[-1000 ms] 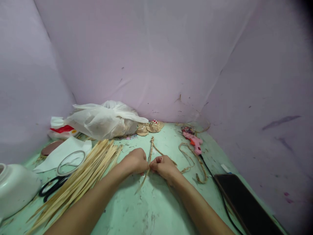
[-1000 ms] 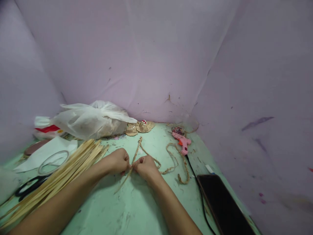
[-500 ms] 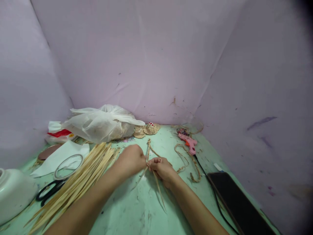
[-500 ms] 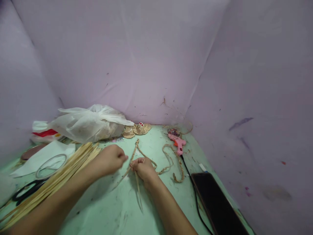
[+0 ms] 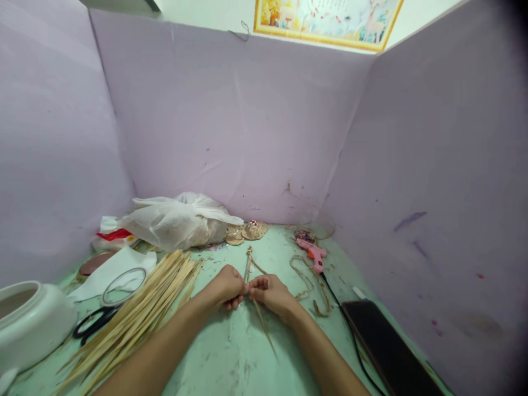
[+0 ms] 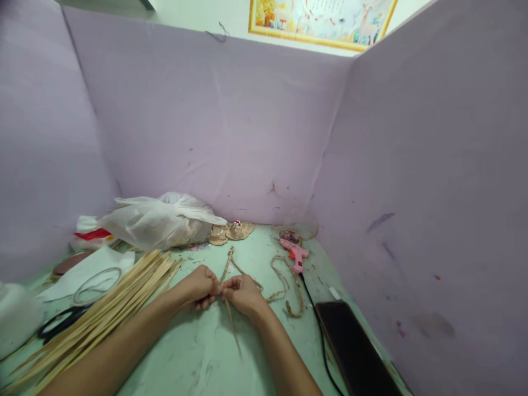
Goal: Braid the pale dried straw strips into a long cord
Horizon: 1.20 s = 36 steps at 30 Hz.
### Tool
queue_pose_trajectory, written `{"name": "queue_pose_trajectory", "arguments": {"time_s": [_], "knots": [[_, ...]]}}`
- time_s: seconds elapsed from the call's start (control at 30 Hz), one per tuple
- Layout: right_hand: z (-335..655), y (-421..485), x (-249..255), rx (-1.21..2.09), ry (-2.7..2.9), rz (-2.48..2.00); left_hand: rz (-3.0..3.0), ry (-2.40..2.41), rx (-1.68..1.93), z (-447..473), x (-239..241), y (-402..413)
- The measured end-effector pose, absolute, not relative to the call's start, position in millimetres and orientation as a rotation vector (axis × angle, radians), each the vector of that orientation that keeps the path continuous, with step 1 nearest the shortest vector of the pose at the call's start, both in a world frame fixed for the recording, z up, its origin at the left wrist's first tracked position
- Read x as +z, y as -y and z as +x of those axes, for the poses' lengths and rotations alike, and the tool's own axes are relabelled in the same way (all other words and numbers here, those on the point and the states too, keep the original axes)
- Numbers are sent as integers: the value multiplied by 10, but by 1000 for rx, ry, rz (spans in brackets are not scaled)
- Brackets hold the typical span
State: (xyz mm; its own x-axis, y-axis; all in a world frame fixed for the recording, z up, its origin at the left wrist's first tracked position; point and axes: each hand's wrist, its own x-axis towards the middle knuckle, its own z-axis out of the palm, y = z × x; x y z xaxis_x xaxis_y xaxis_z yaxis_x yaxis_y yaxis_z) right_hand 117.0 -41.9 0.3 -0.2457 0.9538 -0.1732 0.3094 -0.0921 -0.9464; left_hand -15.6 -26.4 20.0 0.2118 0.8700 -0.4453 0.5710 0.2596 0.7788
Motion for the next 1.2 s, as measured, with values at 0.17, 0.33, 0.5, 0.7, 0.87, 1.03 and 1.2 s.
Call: {"name": "queue_pose_trajectory", "arguments": {"time_s": [0.17,0.33,0.5,0.7,0.87,1.03,1.2], "knots": [[1226,464,35,711,2019,-1553,1437,-1548,357,-71,154,304],[1175,569,147,405,2099,-1794,1320,-1582,481,7,112,329],[1036,717,333,284,2097,-1986,1226,-1608,480,19,139,325],[881,834,386,224,2242,-1978,1199,-1460,474,-100,223,372],[1117,685,365,509,2075,-1790,1291,-1323,477,-212,200,326],[1184,500,256,1110,1474,-1681,1342,-1250,455,-291,179,267],[1000,492,71,1490,1294,-1539,1399,-1262,371,-304,202,268]]}}
